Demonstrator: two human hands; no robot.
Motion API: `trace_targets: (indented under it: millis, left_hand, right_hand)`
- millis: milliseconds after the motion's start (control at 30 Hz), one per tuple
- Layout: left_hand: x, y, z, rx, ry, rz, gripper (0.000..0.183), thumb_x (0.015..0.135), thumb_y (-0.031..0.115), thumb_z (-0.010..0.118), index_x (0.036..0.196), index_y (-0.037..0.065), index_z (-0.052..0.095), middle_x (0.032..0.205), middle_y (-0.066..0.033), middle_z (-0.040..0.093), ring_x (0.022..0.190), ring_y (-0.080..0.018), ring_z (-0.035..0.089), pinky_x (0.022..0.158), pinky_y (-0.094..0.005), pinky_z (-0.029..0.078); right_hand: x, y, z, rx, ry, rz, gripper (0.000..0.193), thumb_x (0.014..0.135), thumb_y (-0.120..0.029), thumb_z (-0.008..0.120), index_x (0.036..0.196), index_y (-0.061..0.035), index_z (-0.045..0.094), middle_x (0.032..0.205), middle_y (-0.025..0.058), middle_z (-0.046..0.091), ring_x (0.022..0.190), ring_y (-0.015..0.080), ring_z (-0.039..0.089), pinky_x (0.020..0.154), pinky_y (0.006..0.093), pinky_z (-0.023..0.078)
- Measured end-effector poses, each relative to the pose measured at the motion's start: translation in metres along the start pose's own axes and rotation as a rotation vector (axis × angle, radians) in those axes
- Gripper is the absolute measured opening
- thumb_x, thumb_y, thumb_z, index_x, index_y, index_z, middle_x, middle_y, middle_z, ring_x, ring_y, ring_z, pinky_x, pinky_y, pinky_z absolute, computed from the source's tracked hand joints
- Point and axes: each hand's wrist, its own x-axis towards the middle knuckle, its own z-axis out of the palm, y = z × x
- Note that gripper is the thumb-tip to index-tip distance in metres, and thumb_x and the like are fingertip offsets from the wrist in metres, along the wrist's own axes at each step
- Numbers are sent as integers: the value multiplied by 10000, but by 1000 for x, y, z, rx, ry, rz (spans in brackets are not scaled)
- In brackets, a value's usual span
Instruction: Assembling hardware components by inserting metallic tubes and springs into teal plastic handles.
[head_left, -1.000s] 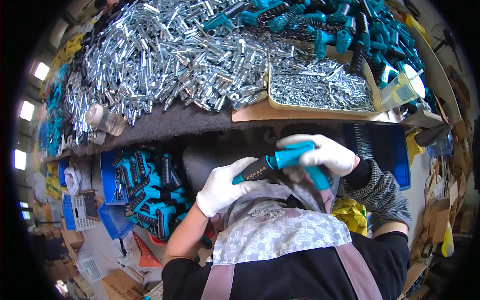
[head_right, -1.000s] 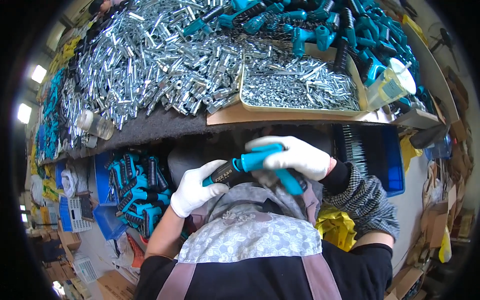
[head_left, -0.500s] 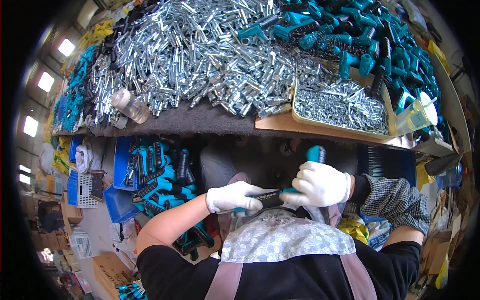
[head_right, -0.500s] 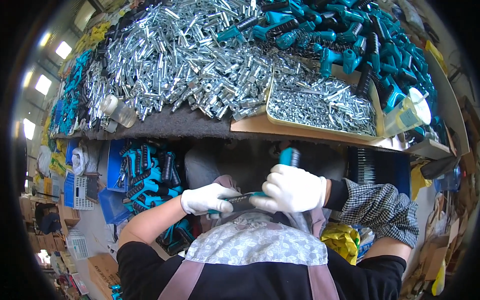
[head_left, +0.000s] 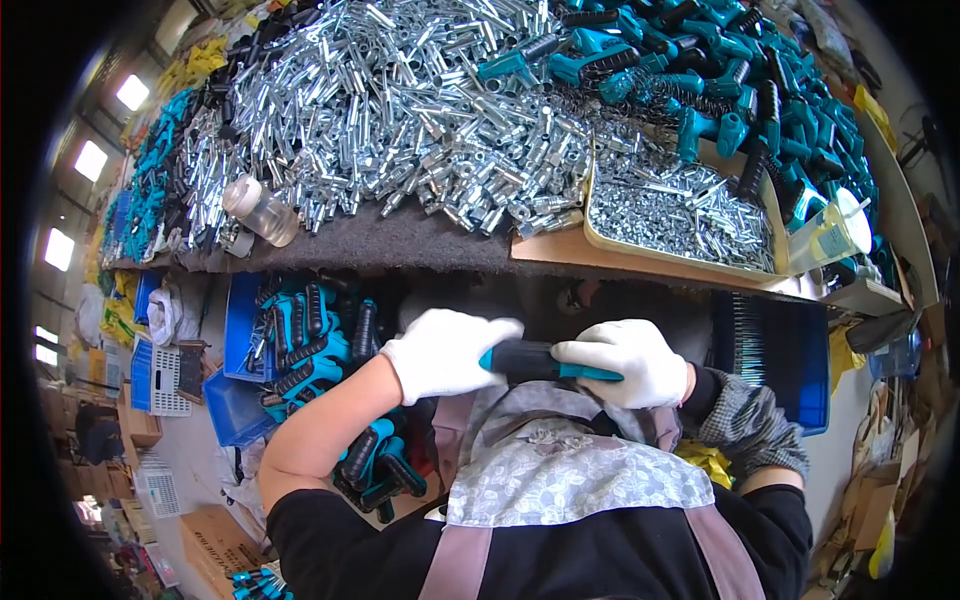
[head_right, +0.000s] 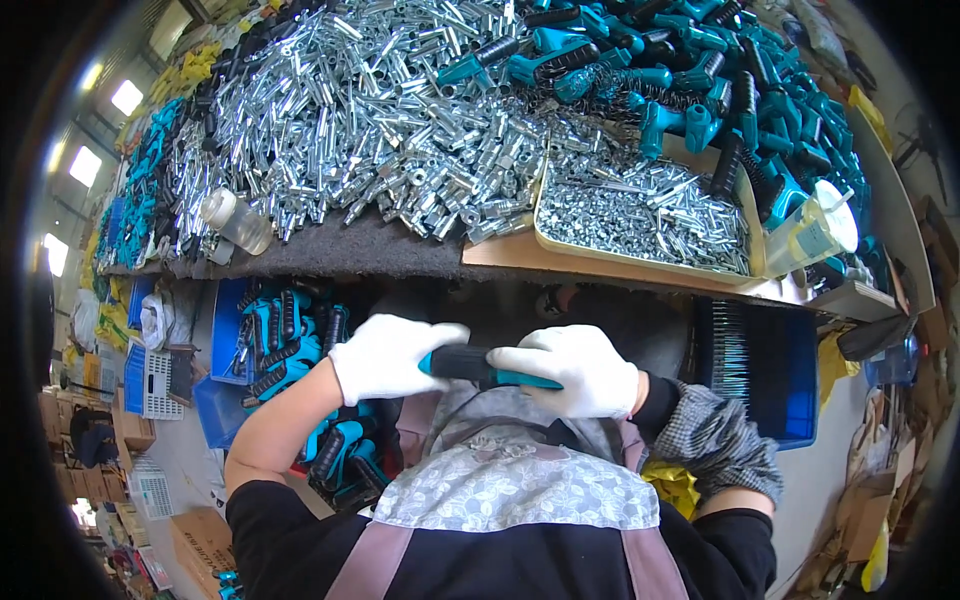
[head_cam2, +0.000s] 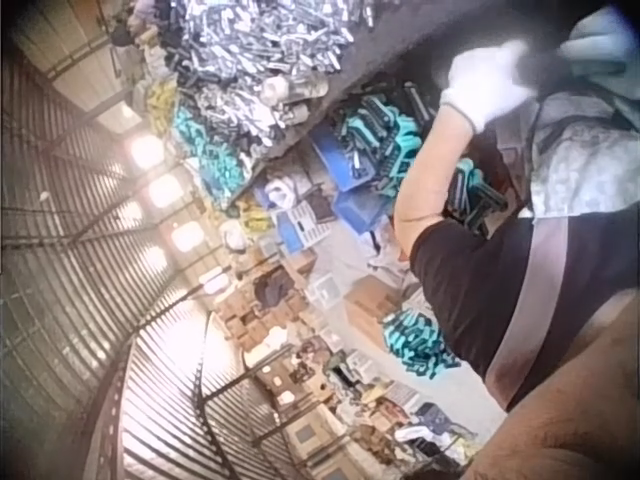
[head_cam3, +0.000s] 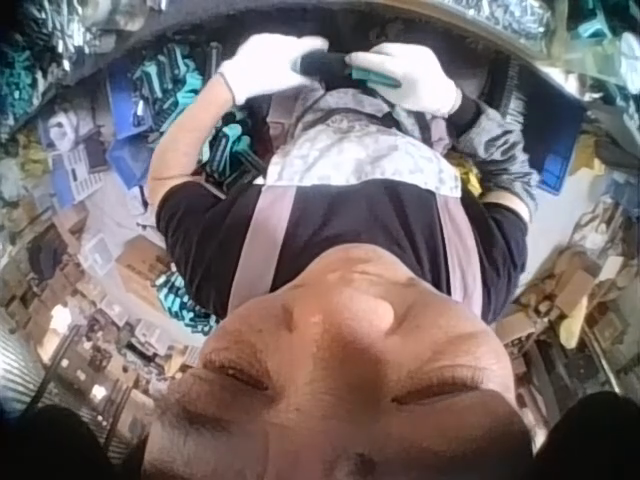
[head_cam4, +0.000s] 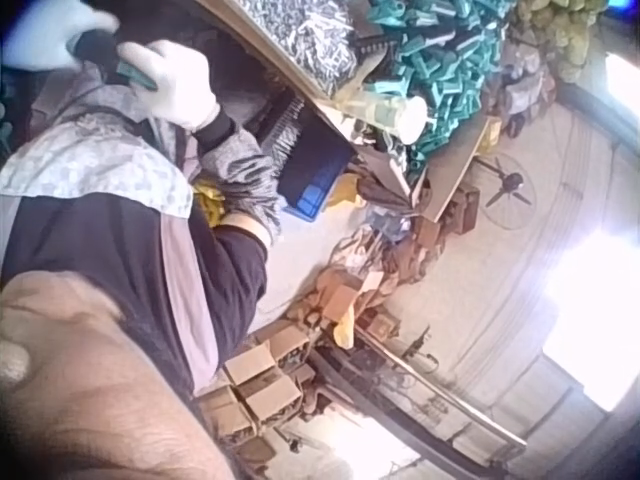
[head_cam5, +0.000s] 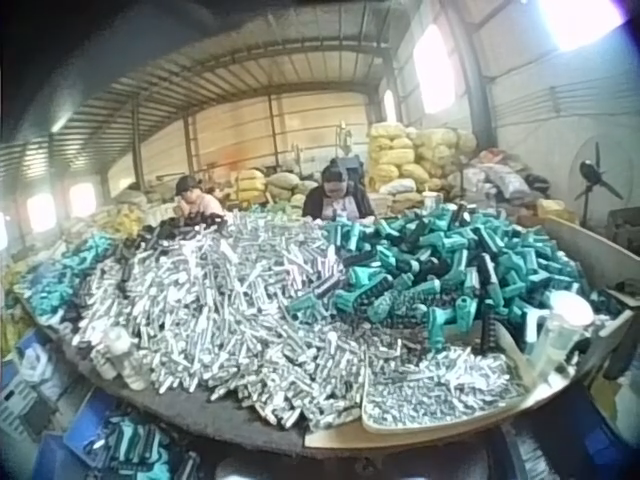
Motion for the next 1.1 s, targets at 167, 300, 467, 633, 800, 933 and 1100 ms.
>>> trace_targets:
  millis: [167,300,467,633,800,933,1100]
  left_hand:
    - [-3,-4,24,76,309,-45,267,786,236,728,1018,120,663,850,-110,696,776,-318,696,677,-387,554]
    - [-10,10,77,-177,191,-178,279,778,269,730,993,105,663,870,-153,695,797,-354,693,715,-439,564]
    - [-2,11,84,-424,572,-370,281,750,193,826,929,31,682,868,-185,701,801,-346,708,700,-388,559]
    - [-26,14,124,-289,381,66,275,720,226,786,951,104,701,858,-126,690,755,-320,691,663,-399,550]
    - [-11,-6,117,-610,609,-410,251,757,167,826,929,51,684,815,-178,691,753,-364,694,673,-406,553]
    - [-31,13,116,-331,513,109,251,712,198,782,914,88,684,814,-124,671,708,-319,678,630,-396,538]
    - [-11,-5,113,-519,438,-226,281,748,141,804,978,32,686,858,-181,689,764,-353,690,703,-398,557]
  right_hand:
    - [0,-17,8,1286,274,454,657,1007,-436,519,1467,25,432,1384,208,542,1267,253,542,1104,377,393]
    - [2,-12,10,794,501,-47,604,951,-453,554,1267,60,606,1364,211,579,1298,283,532,1091,381,385]
    - [0,0,19,421,716,180,369,1020,-223,424,1128,29,671,1193,185,677,1138,282,638,1041,369,451]
    - [11,-2,1,545,427,-7,218,879,-69,562,1041,17,680,1127,177,698,1176,310,629,1086,434,426]
    - [21,-33,16,269,431,-268,293,933,-227,571,1056,12,688,1224,236,643,1236,417,572,1115,515,369]
    - [13,-2,-7,600,467,34,250,914,-113,526,1054,30,675,1205,183,666,1254,343,574,1123,455,390]
    - [30,-30,6,43,251,-385,284,883,-237,602,1002,3,697,1156,224,671,1251,462,545,1144,537,335]
